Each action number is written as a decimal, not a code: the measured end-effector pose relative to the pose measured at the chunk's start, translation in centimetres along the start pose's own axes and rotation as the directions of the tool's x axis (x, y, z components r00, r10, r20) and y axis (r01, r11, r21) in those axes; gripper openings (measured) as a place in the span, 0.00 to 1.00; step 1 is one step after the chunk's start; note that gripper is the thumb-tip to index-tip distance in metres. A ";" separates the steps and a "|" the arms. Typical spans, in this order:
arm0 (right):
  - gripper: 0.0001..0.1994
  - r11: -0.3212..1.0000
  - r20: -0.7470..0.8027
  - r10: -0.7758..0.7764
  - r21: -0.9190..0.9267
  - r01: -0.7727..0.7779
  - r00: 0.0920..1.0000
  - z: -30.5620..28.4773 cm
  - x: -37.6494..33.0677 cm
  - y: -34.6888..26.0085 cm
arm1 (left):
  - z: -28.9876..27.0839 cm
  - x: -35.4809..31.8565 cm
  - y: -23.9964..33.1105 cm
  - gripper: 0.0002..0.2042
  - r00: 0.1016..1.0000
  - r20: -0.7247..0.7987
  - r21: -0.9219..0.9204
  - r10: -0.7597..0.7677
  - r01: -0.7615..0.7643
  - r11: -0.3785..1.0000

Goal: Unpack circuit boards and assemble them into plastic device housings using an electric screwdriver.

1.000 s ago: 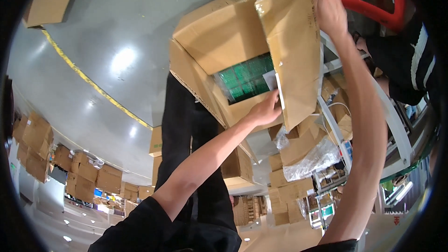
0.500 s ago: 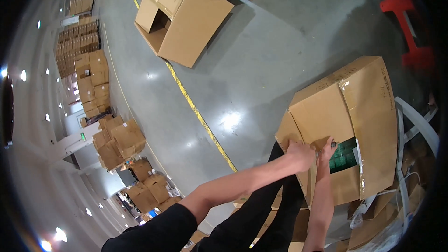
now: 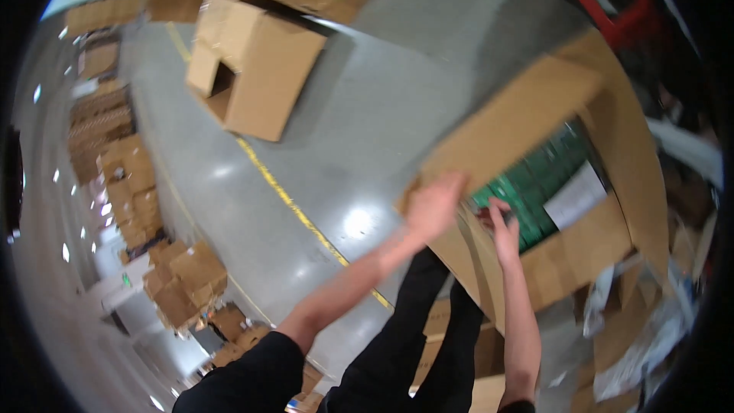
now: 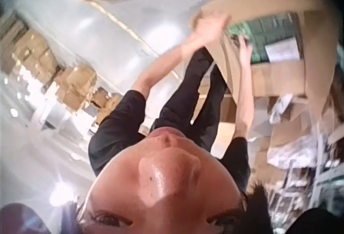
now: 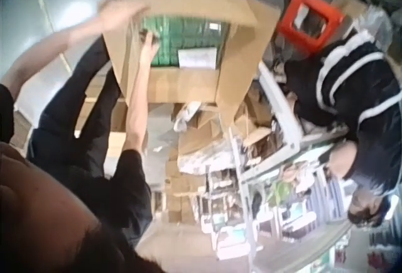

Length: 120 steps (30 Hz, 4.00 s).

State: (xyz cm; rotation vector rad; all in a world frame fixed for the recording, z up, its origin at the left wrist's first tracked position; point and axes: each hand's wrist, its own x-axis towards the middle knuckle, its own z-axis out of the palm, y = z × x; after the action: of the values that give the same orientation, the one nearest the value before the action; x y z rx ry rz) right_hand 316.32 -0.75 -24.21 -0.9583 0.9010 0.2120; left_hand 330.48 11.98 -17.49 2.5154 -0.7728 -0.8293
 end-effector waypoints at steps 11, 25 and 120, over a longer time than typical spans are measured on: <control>0.25 -0.239 -0.264 0.249 -0.949 -0.206 0.932 -14.2 -2.1 10.4 | -1.9 -1.0 -0.1 0.17 0.958 0.111 0.202 -0.265 0.239 0.950; 0.06 0.315 -0.415 -0.399 -0.900 -0.302 0.818 -17.5 -12.0 12.7 | -2.2 -2.6 -2.5 0.23 0.987 0.163 0.170 -0.001 -0.027 0.985; 0.27 0.162 -0.326 0.943 0.629 0.760 0.070 12.1 -28.1 29.7 | 1.9 -15.6 28.0 0.16 0.538 0.786 0.617 -0.306 -0.718 0.322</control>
State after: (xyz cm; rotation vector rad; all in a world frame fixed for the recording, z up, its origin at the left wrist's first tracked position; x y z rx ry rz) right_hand 289.88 32.21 -18.53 0.8731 2.1421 -1.1523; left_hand 308.09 -0.63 1.72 2.4451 -2.6372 -1.9416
